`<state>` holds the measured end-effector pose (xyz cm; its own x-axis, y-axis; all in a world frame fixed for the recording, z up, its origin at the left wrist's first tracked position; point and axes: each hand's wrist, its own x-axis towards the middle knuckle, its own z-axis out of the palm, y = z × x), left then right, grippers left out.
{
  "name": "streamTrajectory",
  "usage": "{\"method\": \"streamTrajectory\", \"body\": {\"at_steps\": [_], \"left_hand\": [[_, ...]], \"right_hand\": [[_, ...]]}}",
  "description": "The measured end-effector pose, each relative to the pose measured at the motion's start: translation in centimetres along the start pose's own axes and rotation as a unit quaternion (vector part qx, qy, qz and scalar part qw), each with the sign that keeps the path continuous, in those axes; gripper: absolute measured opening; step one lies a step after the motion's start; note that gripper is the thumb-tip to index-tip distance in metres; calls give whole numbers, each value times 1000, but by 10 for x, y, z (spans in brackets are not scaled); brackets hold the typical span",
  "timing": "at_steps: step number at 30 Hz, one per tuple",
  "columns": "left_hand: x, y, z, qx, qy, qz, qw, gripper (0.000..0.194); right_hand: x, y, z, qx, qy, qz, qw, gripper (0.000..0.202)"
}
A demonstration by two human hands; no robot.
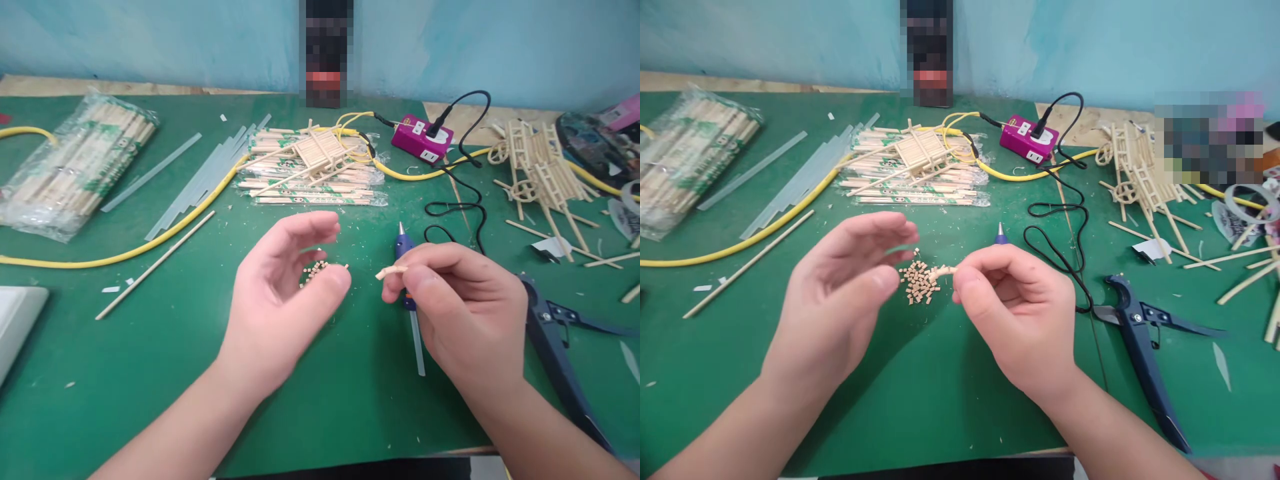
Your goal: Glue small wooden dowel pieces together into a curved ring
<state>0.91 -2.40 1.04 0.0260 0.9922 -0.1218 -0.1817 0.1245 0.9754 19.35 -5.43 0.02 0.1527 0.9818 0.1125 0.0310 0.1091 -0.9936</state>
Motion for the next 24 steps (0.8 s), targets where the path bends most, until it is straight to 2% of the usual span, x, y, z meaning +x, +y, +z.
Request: {"method": "streamTrajectory", "body": {"at_steps": [2,4,6,8,9,10,12,13,14,16,18,20,21,22,24], "left_hand": [[-6,-1,3,117,61,131,983,39],[-7,0,0,176,143,228,947,41],[-1,0,-7,203,200,263,922,45],[7,-1,-18,222,199,240,924,55],[11,-3,-24,220,180,224,932,63],[15,-4,-29,226,138,177,948,74],[19,-7,-35,258,103,130,952,95],[20,-7,-36,287,97,112,947,98],[19,-7,-35,315,98,100,939,94],[16,-2,-31,347,103,85,928,74],[11,7,-28,304,74,66,947,63],[9,17,-28,172,-18,14,985,72],[9,22,-29,77,-83,-18,993,71],[10,26,-32,-2,-184,-72,980,72],[14,31,-38,-123,-274,-133,945,71]], "right_hand": [[-1,0,1,-7,0,-14,1000,16],[-1,0,1,-8,19,-14,1000,15],[2,1,1,-4,52,-5,999,13],[9,0,-2,10,94,-2,996,13],[13,0,-3,22,116,-6,993,14],[17,-1,-6,37,140,-14,989,15],[27,-4,-14,66,182,-27,981,19],[31,-6,-19,76,201,-30,976,21],[36,-8,-24,80,217,-27,972,23],[44,-12,-36,88,257,-26,962,28],[50,-14,-45,93,283,-13,955,35],[52,-14,-48,97,281,0,955,39],[51,-13,-47,99,268,0,958,37],[49,-10,-44,98,249,-7,963,33],[41,-4,-35,81,193,-23,978,23]]}}
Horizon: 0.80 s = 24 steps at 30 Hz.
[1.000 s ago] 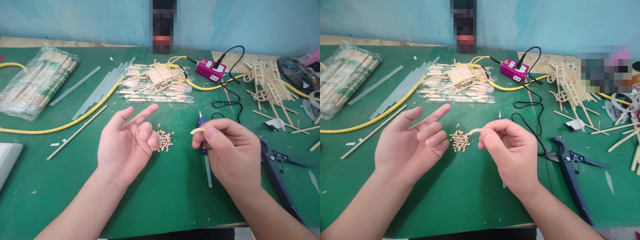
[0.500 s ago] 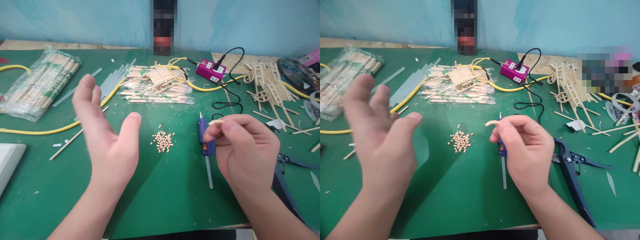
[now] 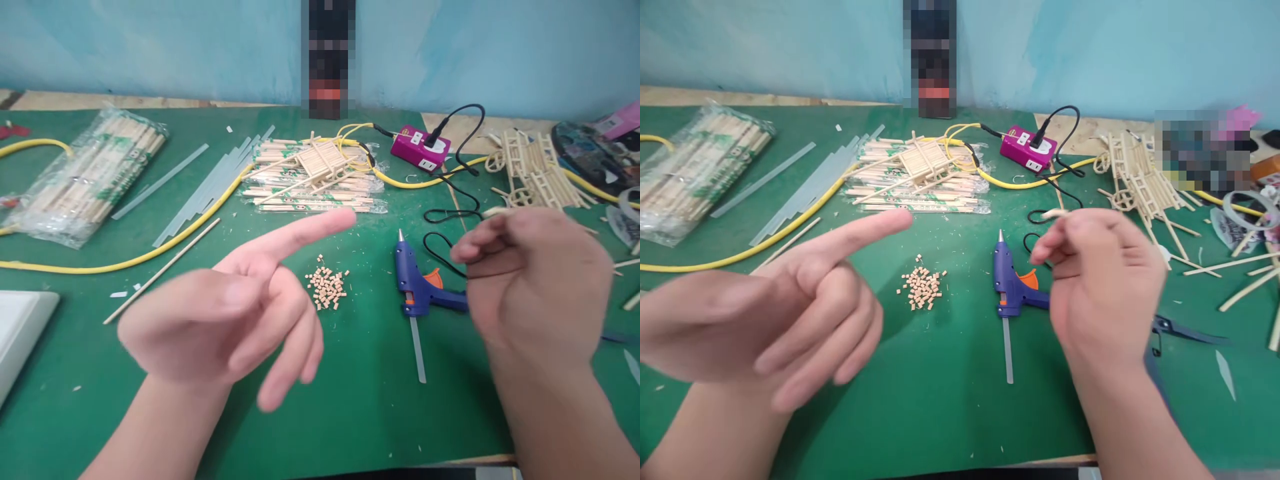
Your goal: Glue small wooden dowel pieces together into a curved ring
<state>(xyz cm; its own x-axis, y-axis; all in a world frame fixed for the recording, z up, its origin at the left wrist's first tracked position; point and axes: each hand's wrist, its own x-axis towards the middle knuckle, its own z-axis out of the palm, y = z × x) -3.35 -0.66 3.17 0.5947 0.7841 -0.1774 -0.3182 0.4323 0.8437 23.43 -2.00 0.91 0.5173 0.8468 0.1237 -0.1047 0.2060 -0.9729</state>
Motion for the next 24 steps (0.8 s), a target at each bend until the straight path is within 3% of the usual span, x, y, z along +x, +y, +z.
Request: {"method": "streamTrajectory", "body": {"at_steps": [2,5,7,9,11,14,24], "left_hand": [[2,1,-5,-102,-23,14,994,67],[9,-6,-3,-121,96,69,986,53],[12,-16,4,-12,202,124,971,39],[14,-27,14,174,241,202,933,25],[14,-37,21,303,190,252,899,32],[12,-45,25,367,147,278,875,41],[14,-47,25,363,126,298,874,31]], "right_hand": [[-15,7,5,-46,-57,-3,997,13],[-38,10,12,-99,-149,11,984,7],[-47,8,15,-108,-199,12,974,10],[-50,3,17,-111,-231,-1,967,14],[-49,0,19,-109,-250,-17,962,17],[-47,-2,18,-99,-263,-22,959,19],[-47,-1,18,-107,-284,-45,952,20]]}}
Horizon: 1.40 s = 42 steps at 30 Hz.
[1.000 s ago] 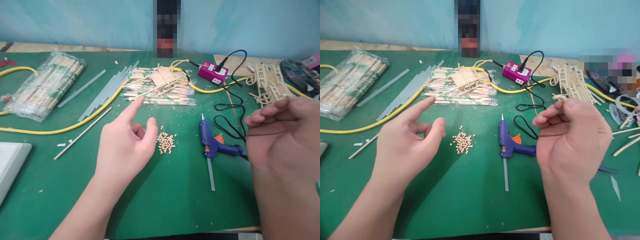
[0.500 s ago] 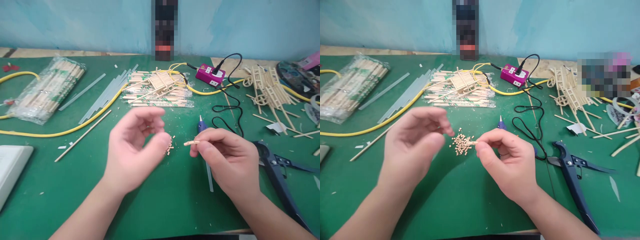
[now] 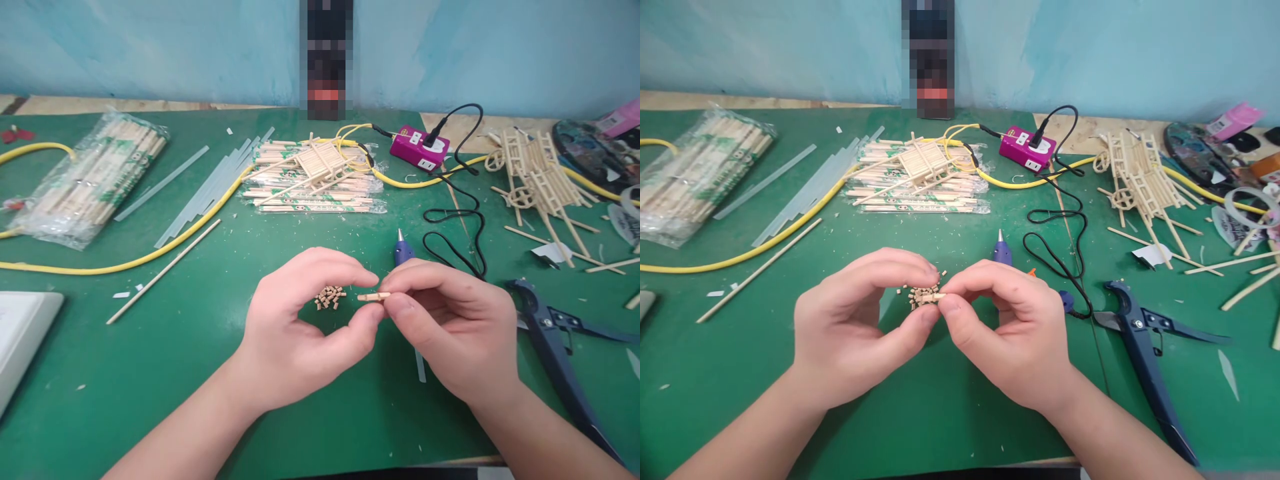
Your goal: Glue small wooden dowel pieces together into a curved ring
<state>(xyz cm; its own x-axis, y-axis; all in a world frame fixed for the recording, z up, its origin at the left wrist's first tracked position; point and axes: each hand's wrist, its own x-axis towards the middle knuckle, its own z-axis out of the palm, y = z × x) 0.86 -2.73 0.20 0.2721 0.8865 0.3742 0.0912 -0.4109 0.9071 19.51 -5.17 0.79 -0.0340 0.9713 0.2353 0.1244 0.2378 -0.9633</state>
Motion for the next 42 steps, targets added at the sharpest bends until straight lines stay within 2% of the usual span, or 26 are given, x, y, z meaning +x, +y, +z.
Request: {"method": "streamTrajectory", "body": {"at_steps": [9,28,42], "left_hand": [[-2,1,0,-6,-4,-2,1000,23],[0,4,0,-49,-12,-28,998,25],[-1,4,2,-42,-19,-33,998,21]], "right_hand": [[1,0,-1,-8,-6,-7,1000,18],[1,-1,-2,-8,-25,-2,1000,19],[1,-2,-2,0,-33,8,999,20]]}}
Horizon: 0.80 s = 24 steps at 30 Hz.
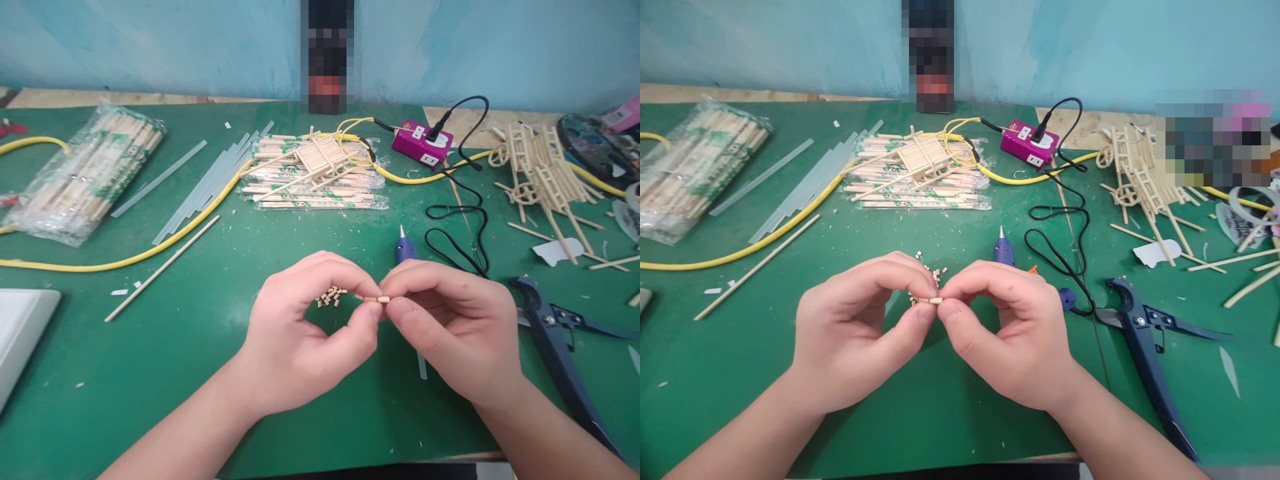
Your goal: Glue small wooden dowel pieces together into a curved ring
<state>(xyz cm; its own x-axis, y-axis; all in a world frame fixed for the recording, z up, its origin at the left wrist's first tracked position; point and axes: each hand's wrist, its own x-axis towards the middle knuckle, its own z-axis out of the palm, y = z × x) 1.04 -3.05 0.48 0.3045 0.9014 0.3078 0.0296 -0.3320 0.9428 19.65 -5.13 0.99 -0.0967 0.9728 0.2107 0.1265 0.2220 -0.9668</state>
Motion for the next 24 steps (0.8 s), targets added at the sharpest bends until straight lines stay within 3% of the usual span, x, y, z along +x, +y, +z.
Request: {"method": "streamTrajectory", "body": {"at_steps": [24], "left_hand": [[2,3,-2,-52,-16,-75,996,21]], "right_hand": [[-1,1,1,2,0,-12,1000,21]]}}
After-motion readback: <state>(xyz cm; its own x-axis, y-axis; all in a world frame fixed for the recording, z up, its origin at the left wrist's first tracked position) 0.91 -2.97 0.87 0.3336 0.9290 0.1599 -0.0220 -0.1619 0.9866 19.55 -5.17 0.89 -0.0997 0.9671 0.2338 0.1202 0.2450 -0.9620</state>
